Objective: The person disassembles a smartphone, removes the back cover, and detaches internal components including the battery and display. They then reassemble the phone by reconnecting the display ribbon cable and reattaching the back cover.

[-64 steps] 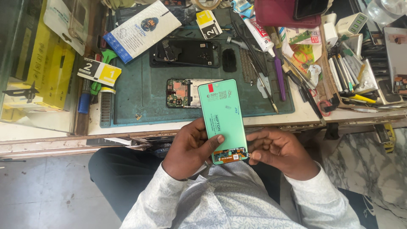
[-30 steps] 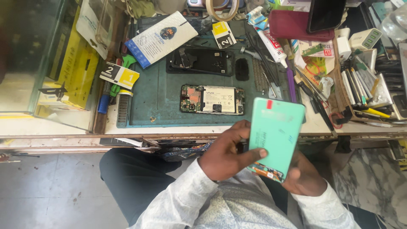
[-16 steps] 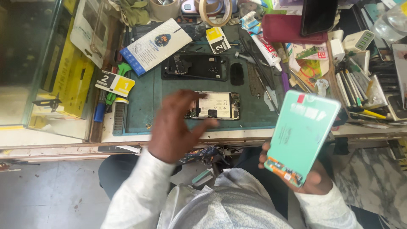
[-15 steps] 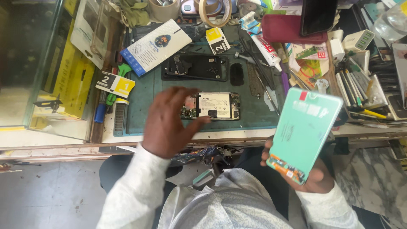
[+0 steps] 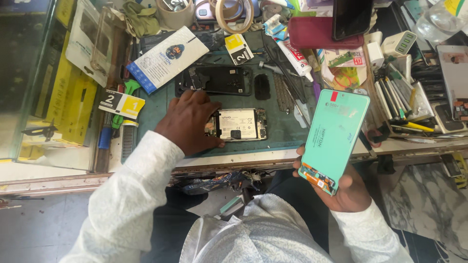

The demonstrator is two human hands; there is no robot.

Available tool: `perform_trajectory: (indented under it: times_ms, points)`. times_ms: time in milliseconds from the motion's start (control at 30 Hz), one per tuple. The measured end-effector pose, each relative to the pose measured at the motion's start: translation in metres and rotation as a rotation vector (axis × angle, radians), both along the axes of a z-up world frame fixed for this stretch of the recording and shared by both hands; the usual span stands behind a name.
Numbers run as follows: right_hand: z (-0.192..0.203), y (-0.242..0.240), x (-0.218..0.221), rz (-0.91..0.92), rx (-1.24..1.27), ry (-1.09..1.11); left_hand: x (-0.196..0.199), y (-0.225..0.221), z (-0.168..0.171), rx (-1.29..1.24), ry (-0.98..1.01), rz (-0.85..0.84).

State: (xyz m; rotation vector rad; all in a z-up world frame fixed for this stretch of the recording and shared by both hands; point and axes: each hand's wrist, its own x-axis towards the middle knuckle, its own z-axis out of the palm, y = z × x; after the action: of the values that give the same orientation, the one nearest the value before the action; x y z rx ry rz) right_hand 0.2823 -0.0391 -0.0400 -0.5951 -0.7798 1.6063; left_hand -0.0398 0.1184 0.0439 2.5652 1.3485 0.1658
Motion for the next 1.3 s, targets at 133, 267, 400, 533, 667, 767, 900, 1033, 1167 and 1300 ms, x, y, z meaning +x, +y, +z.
perform_trajectory:
  times_ms: [133,267,400,533,667,767,900,1033,1167,1300]
  points:
    - [0.001,0.006,-0.004,-0.037,0.005,0.005,-0.001,0.007,0.013,0.032,-0.035,-0.121]
    - [0.0,0.009,0.001,-0.008,-0.002,0.053,-0.001,0.005,0.02,0.09,-0.132,-0.199]
    - [0.001,0.008,0.009,0.013,0.018,0.063,-0.007,-0.007,0.026,0.145,-0.201,-0.261]
    - [0.004,0.003,0.011,0.103,-0.071,0.01,-0.01,-0.027,0.032,0.122,-0.304,-0.403]
    - [0.01,-0.006,0.006,0.285,-0.142,-0.09,-0.013,-0.05,0.039,-0.022,-0.281,-0.502]
    - [0.012,-0.013,0.001,0.442,-0.209,-0.159,-0.011,-0.064,0.043,-0.265,-0.045,-0.494]
    - [0.014,-0.023,-0.002,0.632,-0.21,-0.177,-0.004,-0.078,0.037,-0.411,-0.062,-0.511]
    - [0.014,-0.031,-0.006,0.708,-0.228,-0.209,-0.004,-0.088,0.027,-0.447,-0.175,-0.529]
    - [0.016,-0.038,-0.006,0.718,-0.285,-0.235,-0.011,-0.091,0.025,-0.486,-0.279,-0.561]
    - [0.015,-0.041,-0.002,0.694,-0.223,-0.201,-0.016,-0.098,0.029,-0.639,-0.397,-0.292]
